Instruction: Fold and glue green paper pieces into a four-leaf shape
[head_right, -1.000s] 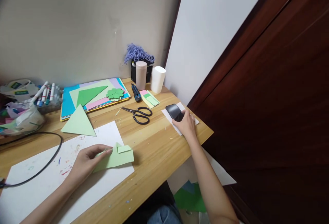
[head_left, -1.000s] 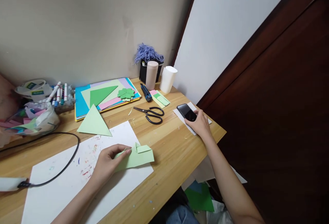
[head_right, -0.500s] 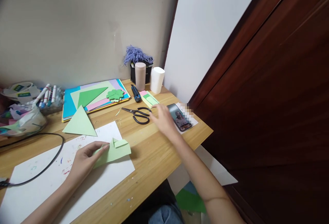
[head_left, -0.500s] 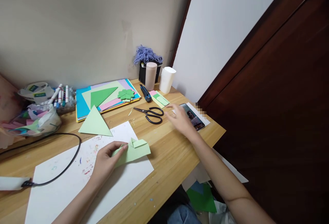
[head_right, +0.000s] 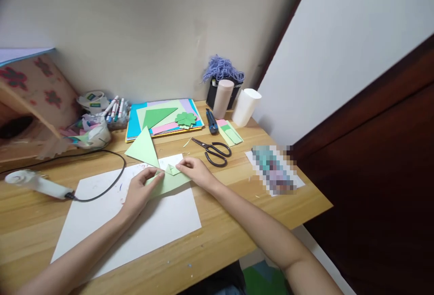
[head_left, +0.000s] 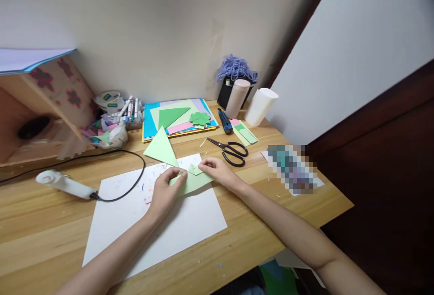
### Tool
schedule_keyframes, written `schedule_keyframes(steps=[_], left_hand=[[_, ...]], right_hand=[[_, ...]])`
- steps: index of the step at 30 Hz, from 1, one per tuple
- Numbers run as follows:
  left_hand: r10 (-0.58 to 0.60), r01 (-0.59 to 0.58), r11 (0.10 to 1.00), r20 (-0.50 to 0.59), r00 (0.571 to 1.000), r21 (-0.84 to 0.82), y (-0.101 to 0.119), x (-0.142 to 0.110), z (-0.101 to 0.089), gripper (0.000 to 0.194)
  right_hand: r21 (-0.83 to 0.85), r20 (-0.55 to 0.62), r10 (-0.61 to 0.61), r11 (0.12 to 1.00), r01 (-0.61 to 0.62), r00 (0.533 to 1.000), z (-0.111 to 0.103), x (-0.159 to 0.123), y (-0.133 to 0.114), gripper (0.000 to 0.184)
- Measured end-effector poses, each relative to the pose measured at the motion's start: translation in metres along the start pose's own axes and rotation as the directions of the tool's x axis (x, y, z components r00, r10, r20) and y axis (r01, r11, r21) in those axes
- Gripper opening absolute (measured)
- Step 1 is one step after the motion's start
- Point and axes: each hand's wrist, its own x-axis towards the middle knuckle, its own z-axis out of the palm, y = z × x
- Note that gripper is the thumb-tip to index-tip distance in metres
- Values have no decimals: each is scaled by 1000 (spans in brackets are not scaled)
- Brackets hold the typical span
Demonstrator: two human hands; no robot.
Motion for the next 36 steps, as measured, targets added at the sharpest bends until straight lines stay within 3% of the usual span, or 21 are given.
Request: schedule_keyframes(steps=[7, 23, 36], left_hand=[[-67, 59, 996, 123, 990, 68, -4, 1, 1, 35], [-61, 14, 952, 144, 988, 305, 5, 3, 3, 32], [-102, 46, 942, 154, 983, 333, -1, 5, 1, 31]], right_hand=[[-74, 12, -27, 997, 27, 1000, 3, -9, -2, 22], [-128, 115, -55, 989, 69, 992, -9, -8, -7, 15], [-112, 130, -85, 989, 100, 988, -11, -9, -8, 14]])
